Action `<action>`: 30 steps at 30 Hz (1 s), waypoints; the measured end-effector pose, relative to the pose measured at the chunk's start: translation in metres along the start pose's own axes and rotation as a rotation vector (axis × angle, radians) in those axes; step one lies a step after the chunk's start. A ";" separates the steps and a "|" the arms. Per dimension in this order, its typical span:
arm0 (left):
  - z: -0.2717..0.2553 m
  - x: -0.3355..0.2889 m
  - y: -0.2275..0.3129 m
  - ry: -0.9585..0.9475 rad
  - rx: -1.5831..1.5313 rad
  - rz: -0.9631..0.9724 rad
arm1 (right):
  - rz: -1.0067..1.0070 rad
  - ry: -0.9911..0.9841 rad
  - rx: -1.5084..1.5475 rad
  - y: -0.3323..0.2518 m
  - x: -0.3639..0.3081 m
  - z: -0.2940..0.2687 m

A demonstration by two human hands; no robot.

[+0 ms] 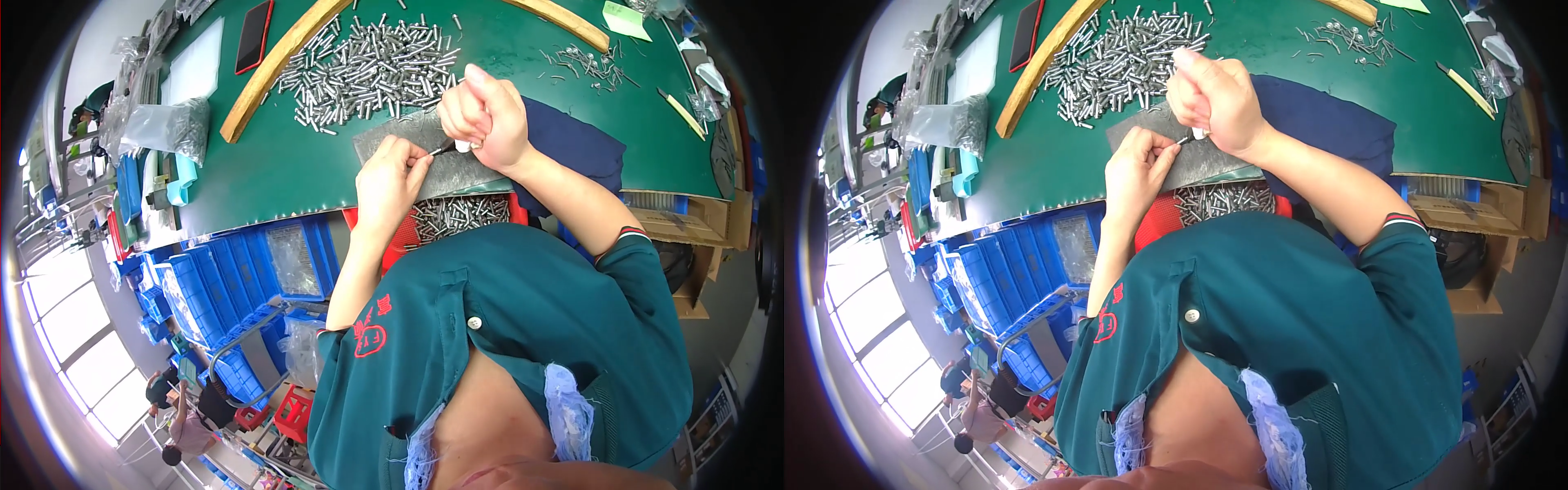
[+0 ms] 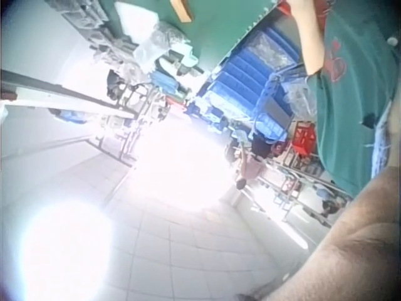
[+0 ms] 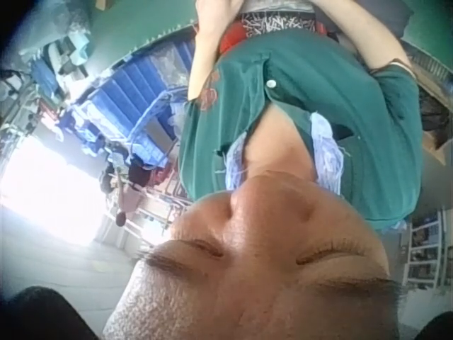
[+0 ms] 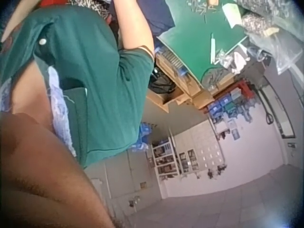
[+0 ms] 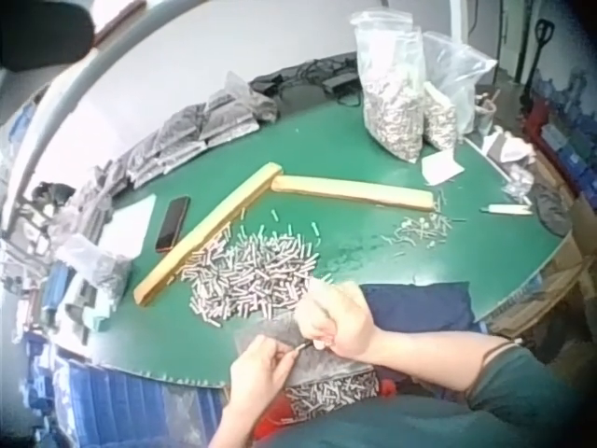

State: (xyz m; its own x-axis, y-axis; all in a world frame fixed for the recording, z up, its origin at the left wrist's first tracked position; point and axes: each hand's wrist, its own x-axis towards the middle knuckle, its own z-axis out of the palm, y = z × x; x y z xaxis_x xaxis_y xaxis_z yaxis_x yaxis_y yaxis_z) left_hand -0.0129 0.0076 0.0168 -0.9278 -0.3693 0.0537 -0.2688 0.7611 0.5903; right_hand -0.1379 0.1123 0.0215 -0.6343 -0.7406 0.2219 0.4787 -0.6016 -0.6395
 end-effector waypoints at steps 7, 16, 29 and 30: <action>-0.002 -0.001 -0.001 -0.002 0.018 0.011 | -0.133 -0.217 -0.389 0.011 -0.011 0.004; -0.016 -0.002 0.012 -0.119 -0.023 0.008 | 0.128 0.191 0.021 -0.002 0.010 0.001; -0.006 0.047 -0.019 0.136 0.313 -0.157 | 0.078 0.077 0.031 -0.001 0.007 0.000; -0.006 0.048 -0.019 0.135 0.313 -0.156 | 0.078 0.078 0.031 -0.001 0.007 -0.001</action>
State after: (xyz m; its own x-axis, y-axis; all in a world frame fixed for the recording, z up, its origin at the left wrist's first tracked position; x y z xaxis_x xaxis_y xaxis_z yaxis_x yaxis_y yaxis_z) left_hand -0.0507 -0.0279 0.0126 -0.8323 -0.5451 0.1005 -0.4901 0.8085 0.3258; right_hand -0.1430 0.1077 0.0230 -0.6394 -0.7605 0.1135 0.5460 -0.5530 -0.6293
